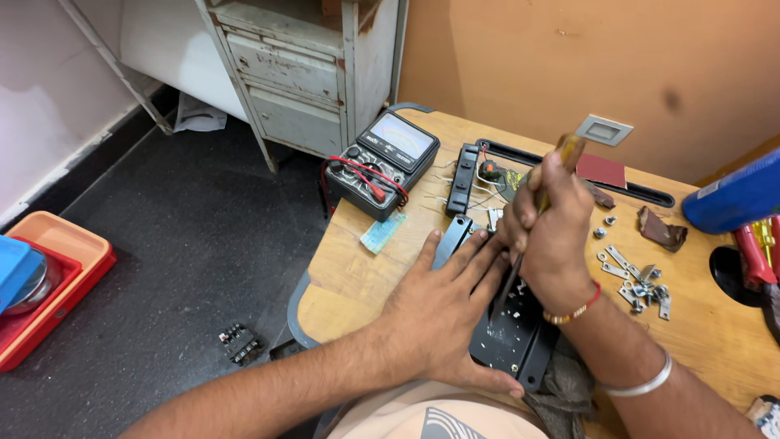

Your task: The person uses a screwdriver to loosen screws on a black plastic housing. They then apply liquid from a blue bottle and wipe the surfaces of the housing with a cloth.

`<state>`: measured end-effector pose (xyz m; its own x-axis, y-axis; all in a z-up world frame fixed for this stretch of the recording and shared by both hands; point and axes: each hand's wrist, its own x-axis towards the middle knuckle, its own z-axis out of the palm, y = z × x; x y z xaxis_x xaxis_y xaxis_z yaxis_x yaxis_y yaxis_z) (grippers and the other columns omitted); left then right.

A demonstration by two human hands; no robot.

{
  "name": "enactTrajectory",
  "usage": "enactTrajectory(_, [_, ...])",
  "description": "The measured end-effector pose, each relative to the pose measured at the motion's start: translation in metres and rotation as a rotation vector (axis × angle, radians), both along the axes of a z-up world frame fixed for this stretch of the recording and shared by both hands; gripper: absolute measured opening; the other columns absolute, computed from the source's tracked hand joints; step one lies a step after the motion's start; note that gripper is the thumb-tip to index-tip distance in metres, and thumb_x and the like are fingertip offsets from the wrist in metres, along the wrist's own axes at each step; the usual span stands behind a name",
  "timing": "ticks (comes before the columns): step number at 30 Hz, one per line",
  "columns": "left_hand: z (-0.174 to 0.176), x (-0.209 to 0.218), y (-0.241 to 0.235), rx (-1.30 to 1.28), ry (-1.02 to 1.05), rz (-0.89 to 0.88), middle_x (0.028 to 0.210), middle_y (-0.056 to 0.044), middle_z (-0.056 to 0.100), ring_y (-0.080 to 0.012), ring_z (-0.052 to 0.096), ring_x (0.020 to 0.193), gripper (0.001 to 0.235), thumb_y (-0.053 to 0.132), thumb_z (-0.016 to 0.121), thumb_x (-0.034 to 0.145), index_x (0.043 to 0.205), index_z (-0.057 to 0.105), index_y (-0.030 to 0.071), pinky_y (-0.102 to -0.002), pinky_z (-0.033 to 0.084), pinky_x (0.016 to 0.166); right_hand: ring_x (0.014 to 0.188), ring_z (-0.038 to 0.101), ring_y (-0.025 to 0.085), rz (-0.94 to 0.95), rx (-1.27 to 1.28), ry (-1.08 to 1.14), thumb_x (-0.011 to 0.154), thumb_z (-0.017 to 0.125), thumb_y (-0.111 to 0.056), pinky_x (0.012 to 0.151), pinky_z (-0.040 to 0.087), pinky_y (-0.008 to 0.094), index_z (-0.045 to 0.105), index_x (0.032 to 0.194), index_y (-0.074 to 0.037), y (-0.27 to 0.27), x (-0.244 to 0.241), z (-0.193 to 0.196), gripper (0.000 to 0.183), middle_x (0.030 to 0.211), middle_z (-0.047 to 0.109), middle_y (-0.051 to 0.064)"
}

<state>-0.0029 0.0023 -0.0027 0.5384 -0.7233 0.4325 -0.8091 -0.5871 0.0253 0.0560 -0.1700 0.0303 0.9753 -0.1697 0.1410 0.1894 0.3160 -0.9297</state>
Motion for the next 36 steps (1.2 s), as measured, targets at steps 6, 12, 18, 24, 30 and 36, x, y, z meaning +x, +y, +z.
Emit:
enactTrajectory(6, [-0.002, 0.002, 0.000, 0.034, 0.010, 0.008, 0.156, -0.027, 0.041, -0.0398, 0.031, 0.150, 0.136, 0.100, 0.042, 0.067, 0.149, 0.039, -0.008, -0.069, 0.022, 0.115, 0.034, 0.031, 0.013, 0.000, 0.023, -0.030, 0.109, 0.045, -0.043, 0.033, 0.030, 0.031, 0.045, 0.089, -0.013, 0.002, -0.002, -0.002, 0.036, 0.054, 0.036, 0.001])
enactTrajectory(12, [-0.001, 0.003, -0.002, 0.107, 0.101, -0.005, 0.152, -0.029, 0.041, -0.0414, 0.028, 0.150, 0.134, 0.100, 0.042, 0.068, 0.146, 0.039, -0.008, -0.070, 0.019, 0.115, 0.035, 0.033, 0.014, 0.068, 0.050, 0.046, 0.109, 0.048, -0.041, 0.040, 0.038, 0.031, 0.047, 0.088, -0.010, 0.009, -0.011, -0.010, 0.037, 0.054, 0.039, 0.002])
enactTrajectory(18, [0.000, 0.002, -0.002, 0.050, 0.033, -0.012, 0.154, -0.029, 0.040, -0.0419, 0.029, 0.149, 0.137, 0.101, 0.041, 0.067, 0.148, 0.037, -0.010, -0.071, 0.020, 0.114, 0.033, 0.031, 0.014, -0.021, 0.015, 0.011, 0.107, 0.048, -0.041, 0.031, 0.028, 0.030, 0.044, 0.087, -0.012, 0.004, -0.007, -0.002, 0.036, 0.053, 0.037, 0.001])
enactTrajectory(24, [-0.002, 0.003, -0.001, 0.022, 0.019, -0.005, 0.156, -0.028, 0.039, -0.0414, 0.029, 0.149, 0.137, 0.101, 0.041, 0.067, 0.149, 0.037, -0.009, -0.069, 0.021, 0.114, 0.033, 0.032, 0.014, -0.027, 0.008, -0.003, 0.108, 0.046, -0.039, 0.033, 0.031, 0.031, 0.044, 0.088, -0.012, 0.001, 0.000, 0.001, 0.034, 0.054, 0.037, 0.001])
enactTrajectory(30, [-0.001, 0.003, -0.002, 0.051, 0.023, -0.001, 0.156, -0.027, 0.039, -0.0397, 0.029, 0.151, 0.136, 0.100, 0.042, 0.068, 0.149, 0.038, -0.009, -0.069, 0.021, 0.116, 0.031, 0.031, 0.013, -0.008, -0.017, 0.058, 0.106, 0.046, -0.039, 0.031, 0.028, 0.031, 0.045, 0.087, -0.012, 0.009, -0.008, -0.002, 0.034, 0.053, 0.037, 0.002])
enactTrajectory(36, [0.002, 0.004, -0.002, 0.133, 0.100, -0.020, 0.153, -0.030, 0.037, -0.0421, 0.025, 0.150, 0.138, 0.101, 0.042, 0.068, 0.148, 0.036, -0.011, -0.071, 0.018, 0.115, 0.031, 0.032, 0.013, -0.044, -0.084, 0.061, 0.105, 0.046, -0.040, 0.027, 0.027, 0.032, 0.046, 0.085, -0.011, 0.008, -0.011, -0.002, 0.036, 0.053, 0.037, 0.001])
